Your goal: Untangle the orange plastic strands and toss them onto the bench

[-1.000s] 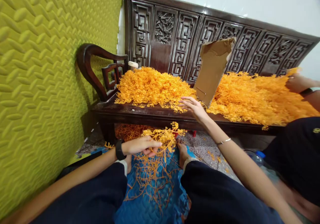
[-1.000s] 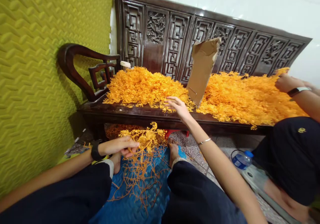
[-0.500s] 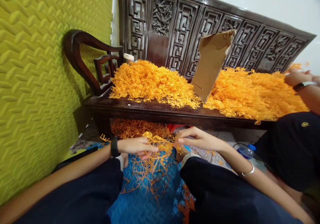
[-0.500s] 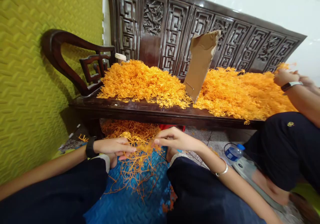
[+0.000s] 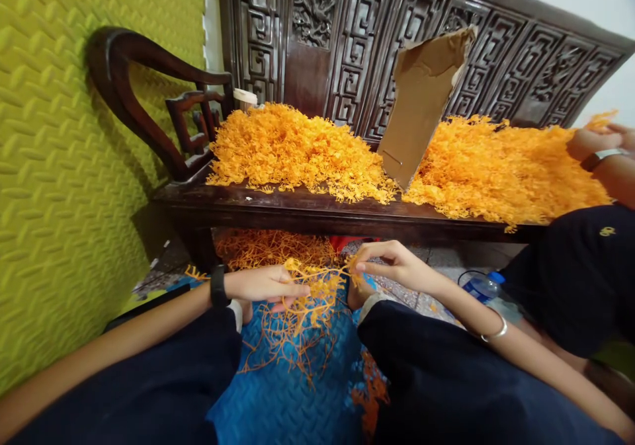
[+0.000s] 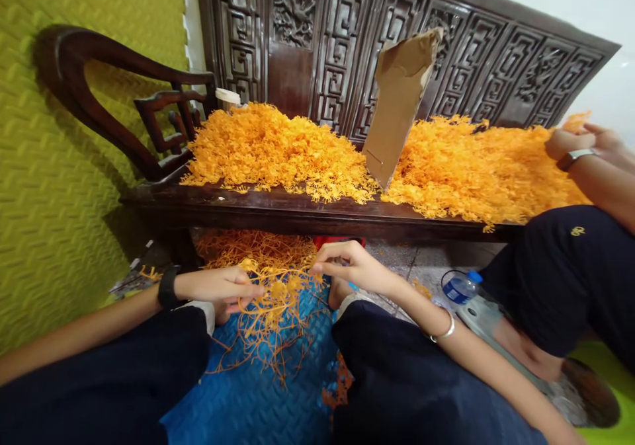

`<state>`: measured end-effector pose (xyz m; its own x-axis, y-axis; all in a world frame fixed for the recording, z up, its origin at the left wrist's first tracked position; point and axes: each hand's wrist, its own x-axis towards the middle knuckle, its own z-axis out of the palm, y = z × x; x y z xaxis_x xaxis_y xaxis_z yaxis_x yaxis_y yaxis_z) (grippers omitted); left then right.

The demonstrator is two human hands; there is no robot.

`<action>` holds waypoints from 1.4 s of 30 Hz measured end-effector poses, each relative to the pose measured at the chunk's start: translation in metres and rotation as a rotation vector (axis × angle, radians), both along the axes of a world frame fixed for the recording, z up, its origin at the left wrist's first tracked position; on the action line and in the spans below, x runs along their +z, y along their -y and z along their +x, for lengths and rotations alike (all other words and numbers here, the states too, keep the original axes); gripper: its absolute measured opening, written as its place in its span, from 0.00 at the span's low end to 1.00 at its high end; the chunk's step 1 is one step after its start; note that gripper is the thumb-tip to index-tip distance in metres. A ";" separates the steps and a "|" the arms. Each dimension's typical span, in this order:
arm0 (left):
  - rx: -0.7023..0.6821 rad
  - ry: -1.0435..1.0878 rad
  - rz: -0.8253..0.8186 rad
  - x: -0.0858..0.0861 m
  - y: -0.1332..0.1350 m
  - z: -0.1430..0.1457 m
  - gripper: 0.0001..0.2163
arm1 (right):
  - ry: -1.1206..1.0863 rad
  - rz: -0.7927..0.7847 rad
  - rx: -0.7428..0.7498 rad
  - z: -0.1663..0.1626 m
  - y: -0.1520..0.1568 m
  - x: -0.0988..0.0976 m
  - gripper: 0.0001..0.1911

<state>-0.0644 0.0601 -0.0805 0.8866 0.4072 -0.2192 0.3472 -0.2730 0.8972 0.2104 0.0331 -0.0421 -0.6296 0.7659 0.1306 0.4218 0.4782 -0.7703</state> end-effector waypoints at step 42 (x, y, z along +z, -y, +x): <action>0.402 0.178 0.080 0.006 -0.006 -0.005 0.30 | -0.245 0.910 -0.813 0.030 -0.118 0.022 0.09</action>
